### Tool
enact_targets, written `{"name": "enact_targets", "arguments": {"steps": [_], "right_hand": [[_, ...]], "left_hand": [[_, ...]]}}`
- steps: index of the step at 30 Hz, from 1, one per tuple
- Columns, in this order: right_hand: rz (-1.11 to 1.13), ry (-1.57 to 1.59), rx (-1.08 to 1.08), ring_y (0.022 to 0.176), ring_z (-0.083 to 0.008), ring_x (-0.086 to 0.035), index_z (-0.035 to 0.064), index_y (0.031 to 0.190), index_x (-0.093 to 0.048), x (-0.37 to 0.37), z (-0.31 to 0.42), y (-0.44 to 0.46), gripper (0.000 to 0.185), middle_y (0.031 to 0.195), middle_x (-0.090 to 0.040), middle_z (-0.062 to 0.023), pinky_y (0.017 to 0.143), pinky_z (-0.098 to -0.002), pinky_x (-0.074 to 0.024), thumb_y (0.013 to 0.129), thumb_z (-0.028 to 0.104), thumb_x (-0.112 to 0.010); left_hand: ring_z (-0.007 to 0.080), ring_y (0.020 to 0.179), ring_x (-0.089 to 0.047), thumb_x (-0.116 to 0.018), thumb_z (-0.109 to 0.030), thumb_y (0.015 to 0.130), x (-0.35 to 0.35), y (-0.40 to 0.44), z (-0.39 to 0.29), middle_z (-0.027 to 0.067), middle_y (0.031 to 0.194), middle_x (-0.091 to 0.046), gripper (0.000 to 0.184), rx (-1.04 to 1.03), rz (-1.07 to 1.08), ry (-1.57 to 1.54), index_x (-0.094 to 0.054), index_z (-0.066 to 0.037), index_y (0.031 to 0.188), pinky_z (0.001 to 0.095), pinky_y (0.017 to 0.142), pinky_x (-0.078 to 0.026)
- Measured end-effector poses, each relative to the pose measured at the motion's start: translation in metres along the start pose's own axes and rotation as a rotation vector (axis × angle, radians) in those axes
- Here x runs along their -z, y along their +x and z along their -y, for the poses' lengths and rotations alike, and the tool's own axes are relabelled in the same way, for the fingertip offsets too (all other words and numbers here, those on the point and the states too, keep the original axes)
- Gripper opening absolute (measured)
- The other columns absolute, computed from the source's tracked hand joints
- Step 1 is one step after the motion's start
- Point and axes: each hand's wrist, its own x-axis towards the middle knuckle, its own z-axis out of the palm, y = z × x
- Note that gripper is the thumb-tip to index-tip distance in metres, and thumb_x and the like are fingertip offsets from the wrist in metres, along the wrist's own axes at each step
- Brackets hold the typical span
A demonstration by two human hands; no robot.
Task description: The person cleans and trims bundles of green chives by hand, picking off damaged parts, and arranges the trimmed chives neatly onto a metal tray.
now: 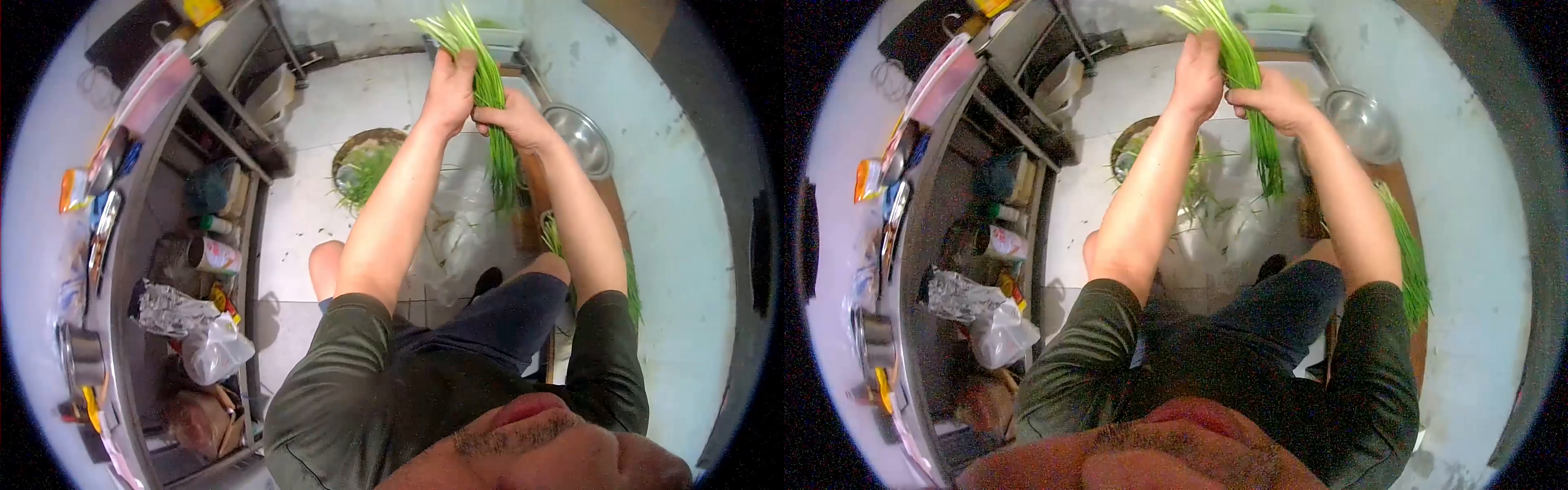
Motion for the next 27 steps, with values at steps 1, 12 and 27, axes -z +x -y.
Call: {"name": "enact_targets", "arguments": {"steps": [1, 12, 27], "right_hand": [[0.02, 0.068, 0.051, 0.067, -0.0119, -0.059, 0.0016, 0.097, -0.061, -0.011, -0.006, 0.008, 0.021, 0.078, -0.062, -0.0037, 0.062, -0.028, -0.049, 0.082, 0.013, -0.071], [0.078, 0.307, -0.068, 0.072, -0.013, -0.062, 0.0017, 0.101, -0.06, -0.087, -0.045, 0.032, 0.023, 0.086, -0.063, -0.0047, 0.063, -0.0298, -0.0525, 0.086, 0.015, -0.073], [-0.132, 0.519, -0.132, 0.089, -0.0198, -0.066, -0.0031, 0.105, -0.059, -0.106, -0.092, 0.011, 0.024, 0.097, -0.066, -0.012, 0.073, -0.0326, -0.0557, 0.089, 0.014, -0.068]], "left_hand": [[0.0182, 0.095, -0.063, -0.056, -0.025, 0.1, 0.021, 0.002, 0.003, 0.0114, 0.108, -0.061, 0.036, -0.009, -0.052, -0.063, -0.049, 0.004, 0.12, 0.0325, 0.077, -0.054], [0.015, 0.082, -0.063, -0.06, -0.016, 0.095, 0.106, -0.031, -0.049, 0.0073, 0.092, -0.066, 0.021, 0.076, -0.324, 0.281, -0.063, 0.004, 0.103, 0.0314, 0.072, -0.056], [0.0203, 0.079, -0.064, -0.058, -0.02, 0.095, 0.176, -0.006, -0.099, 0.0101, 0.089, -0.067, 0.022, -0.003, -0.47, 0.43, -0.063, 0.001, 0.1, 0.0335, 0.069, -0.052]]}}
